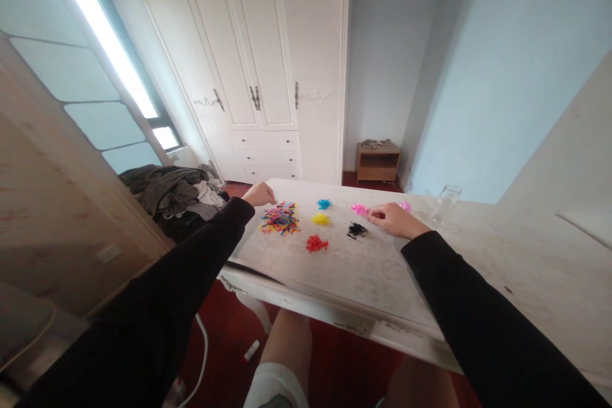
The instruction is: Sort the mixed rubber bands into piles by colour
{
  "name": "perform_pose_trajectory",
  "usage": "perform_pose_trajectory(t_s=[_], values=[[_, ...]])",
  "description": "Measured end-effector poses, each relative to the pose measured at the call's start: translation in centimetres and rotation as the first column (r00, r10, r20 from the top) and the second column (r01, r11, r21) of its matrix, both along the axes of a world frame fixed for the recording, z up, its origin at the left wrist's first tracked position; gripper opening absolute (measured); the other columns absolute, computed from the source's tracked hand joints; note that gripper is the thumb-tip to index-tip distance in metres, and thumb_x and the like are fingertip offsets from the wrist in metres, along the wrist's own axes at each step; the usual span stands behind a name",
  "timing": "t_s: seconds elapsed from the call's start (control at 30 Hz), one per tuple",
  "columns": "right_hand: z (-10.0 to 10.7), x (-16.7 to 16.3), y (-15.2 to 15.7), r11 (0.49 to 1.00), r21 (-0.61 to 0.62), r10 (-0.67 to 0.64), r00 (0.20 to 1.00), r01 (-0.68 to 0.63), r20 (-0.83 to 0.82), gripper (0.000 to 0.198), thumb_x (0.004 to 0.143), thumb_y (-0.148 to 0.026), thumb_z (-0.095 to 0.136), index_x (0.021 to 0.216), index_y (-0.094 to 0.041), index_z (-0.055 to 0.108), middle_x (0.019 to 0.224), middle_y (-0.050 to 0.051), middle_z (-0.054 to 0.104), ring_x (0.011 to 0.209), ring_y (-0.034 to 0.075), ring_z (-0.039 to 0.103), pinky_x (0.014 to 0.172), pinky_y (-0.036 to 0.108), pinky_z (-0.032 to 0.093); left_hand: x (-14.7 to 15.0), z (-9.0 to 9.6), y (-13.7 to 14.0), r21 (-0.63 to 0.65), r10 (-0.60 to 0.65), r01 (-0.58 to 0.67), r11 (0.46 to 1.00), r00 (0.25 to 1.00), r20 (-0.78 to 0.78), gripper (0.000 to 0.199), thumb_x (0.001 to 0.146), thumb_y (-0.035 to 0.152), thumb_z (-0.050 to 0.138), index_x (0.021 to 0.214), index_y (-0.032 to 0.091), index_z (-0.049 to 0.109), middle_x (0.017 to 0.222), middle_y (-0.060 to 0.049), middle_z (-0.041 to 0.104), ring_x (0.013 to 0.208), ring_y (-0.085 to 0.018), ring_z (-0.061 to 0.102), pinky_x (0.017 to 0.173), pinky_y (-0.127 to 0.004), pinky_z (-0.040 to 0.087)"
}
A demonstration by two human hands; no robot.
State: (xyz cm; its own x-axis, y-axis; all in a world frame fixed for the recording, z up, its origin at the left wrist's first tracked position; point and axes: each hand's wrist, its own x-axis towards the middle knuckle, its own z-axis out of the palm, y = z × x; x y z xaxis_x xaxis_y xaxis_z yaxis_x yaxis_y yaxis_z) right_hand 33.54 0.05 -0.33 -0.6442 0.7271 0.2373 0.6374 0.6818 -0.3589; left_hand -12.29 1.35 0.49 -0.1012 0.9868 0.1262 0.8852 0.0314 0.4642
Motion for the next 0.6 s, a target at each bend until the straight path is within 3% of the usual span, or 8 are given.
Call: perform_pose_trajectory(t_s=[0.23, 0.6], values=[[-0.1, 0.0, 0.1, 1.000, 0.004, 0.007, 1.000, -0.007, 0.018, 0.037, 0.090, -0.041, 0.050, 0.066, -0.016, 0.063, 0.063, 0.005, 0.062, 0.062, 0.017, 0.053, 0.063, 0.032, 0.031, 1.3, -0.9, 0.6, -0.039, -0.084, 0.084, 0.996, 0.996, 0.014, 0.021, 0.061, 0.034, 0.077, 0.058, 0.014, 0.073, 0.055, -0.002, 0.065, 0.058, -0.013, 0.054, 0.054, -0.023, 0.037], [-0.4, 0.0, 0.4, 1.000, 0.014, 0.019, 1.000, -0.019, 0.006, 0.034, 0.090, -0.038, 0.053, 0.066, -0.017, 0.065, 0.063, 0.004, 0.064, 0.061, 0.016, 0.054, 0.064, 0.031, 0.032, 1.2, -1.3, 1.6, -0.049, -0.108, 0.111, 0.993, 0.993, 0.053, 0.017, 0.068, 0.026, 0.066, 0.057, 0.013, 0.067, 0.049, -0.002, 0.058, 0.050, -0.013, 0.052, 0.050, -0.024, 0.037]])
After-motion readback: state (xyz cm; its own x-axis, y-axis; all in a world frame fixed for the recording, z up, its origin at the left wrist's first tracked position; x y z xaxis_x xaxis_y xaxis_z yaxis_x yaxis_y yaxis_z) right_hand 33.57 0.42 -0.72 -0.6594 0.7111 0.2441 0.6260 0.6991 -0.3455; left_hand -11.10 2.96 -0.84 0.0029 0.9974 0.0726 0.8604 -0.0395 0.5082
